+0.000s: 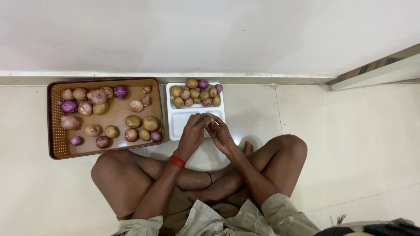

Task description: The person sits cross-legged on the floor and peels the outer skins off small onions by hand. They transfer the peeled onions to a white tray and place the discarded skins into a brown tray.

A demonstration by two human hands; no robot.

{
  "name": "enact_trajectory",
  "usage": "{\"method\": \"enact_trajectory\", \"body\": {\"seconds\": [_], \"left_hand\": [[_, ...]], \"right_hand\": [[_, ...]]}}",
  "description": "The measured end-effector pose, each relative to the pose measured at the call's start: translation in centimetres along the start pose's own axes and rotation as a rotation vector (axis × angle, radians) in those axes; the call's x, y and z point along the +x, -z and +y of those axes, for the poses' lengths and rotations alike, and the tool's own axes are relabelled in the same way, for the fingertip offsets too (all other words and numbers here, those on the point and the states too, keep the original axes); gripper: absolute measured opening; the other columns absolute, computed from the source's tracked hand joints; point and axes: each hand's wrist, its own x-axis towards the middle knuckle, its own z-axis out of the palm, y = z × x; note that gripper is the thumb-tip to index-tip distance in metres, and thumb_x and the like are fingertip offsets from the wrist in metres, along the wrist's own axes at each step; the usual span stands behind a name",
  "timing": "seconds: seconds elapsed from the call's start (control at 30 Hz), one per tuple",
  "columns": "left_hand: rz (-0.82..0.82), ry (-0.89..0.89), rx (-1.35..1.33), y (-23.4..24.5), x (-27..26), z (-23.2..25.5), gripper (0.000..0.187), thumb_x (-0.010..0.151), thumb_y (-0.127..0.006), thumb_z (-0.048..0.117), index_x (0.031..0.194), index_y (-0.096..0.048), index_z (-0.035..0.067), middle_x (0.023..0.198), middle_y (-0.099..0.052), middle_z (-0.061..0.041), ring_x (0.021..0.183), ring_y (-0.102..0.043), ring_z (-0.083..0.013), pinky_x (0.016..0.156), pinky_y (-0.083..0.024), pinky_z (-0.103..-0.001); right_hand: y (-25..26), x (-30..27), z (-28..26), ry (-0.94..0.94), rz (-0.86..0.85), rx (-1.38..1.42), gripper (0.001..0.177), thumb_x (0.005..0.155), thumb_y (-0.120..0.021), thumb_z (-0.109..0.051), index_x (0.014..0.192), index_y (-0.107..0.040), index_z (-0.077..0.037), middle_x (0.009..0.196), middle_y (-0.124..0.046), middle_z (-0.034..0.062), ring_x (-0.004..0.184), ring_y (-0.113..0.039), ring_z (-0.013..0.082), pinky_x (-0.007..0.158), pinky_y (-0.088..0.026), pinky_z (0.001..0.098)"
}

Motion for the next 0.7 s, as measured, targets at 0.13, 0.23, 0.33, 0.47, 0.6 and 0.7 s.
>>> {"method": "enact_trajectory", "body": {"seconds": [0.13, 0.23, 0.33, 0.47, 0.6, 0.7], "left_hand": [[-0.019, -0.099, 0.047, -0.4, -0.8, 0.4, 0.049, 0.073, -0.060, -0.014, 0.120, -0.069, -0.005, 0.113, -0.061, -0.018, 0.100, -0.058, -0.0334, 0.087, -0.054, -0.044], [0.035, 0.082, 0.003, -0.6, 0.0, -0.6, 0.036, 0.087, -0.060, -0.015, 0.120, -0.071, -0.003, 0.103, -0.059, -0.017, 0.098, -0.058, -0.0323, 0.086, -0.053, -0.045], [0.129, 0.144, -0.017, -0.7, 0.5, -1.5, 0.031, 0.089, -0.063, -0.012, 0.118, -0.071, -0.003, 0.100, -0.058, -0.016, 0.097, -0.058, -0.0327, 0.087, -0.051, -0.046], [0.041, 0.031, 0.025, -0.9, -0.3, -1.4, 0.032, 0.087, -0.062, -0.012, 0.116, -0.072, -0.002, 0.102, -0.058, -0.016, 0.098, -0.058, -0.0323, 0.087, -0.053, -0.044], [-0.112, -0.110, 0.141, -1.1, -0.5, -1.0, 0.047, 0.070, -0.061, -0.013, 0.116, -0.070, -0.006, 0.108, -0.058, -0.019, 0.100, -0.057, -0.0346, 0.090, -0.053, -0.044], [0.057, 0.015, 0.006, -1.0, 0.3, -1.4, 0.034, 0.086, -0.063, -0.012, 0.118, -0.071, -0.003, 0.108, -0.057, -0.019, 0.103, -0.057, -0.0330, 0.090, -0.052, -0.044]], "right_hand": [[0.0, -0.1, -0.6, 0.004, 0.005, -0.087, 0.040, 0.102, -0.060, -0.008, 0.141, -0.053, -0.007, 0.120, -0.063, 0.0070, 0.104, -0.063, 0.0145, 0.096, -0.055, 0.0301], [-0.8, -0.6, -0.7, 0.022, -0.063, -0.143, 0.041, 0.104, -0.062, -0.006, 0.143, -0.051, -0.007, 0.123, -0.061, 0.0071, 0.109, -0.062, 0.0164, 0.100, -0.055, 0.0334], [-2.0, -1.5, -0.8, 0.046, -0.091, -0.248, 0.046, 0.101, -0.062, -0.005, 0.145, -0.048, -0.007, 0.128, -0.062, 0.0073, 0.116, -0.063, 0.0177, 0.104, -0.055, 0.0353], [-2.5, -1.9, -1.2, 0.087, -0.033, -0.342, 0.050, 0.099, -0.064, -0.003, 0.147, -0.052, -0.005, 0.134, -0.061, 0.0064, 0.119, -0.062, 0.0172, 0.105, -0.055, 0.0358], [-1.8, -1.6, -0.7, 0.177, -0.067, -0.400, 0.047, 0.097, -0.064, -0.004, 0.144, -0.057, -0.001, 0.132, -0.065, 0.0110, 0.116, -0.065, 0.0190, 0.103, -0.056, 0.0366], [-1.6, -1.6, -0.2, 0.173, -0.033, -0.471, 0.044, 0.100, -0.069, 0.000, 0.142, -0.058, 0.003, 0.124, -0.067, 0.0153, 0.114, -0.065, 0.0204, 0.101, -0.056, 0.0369]]}}
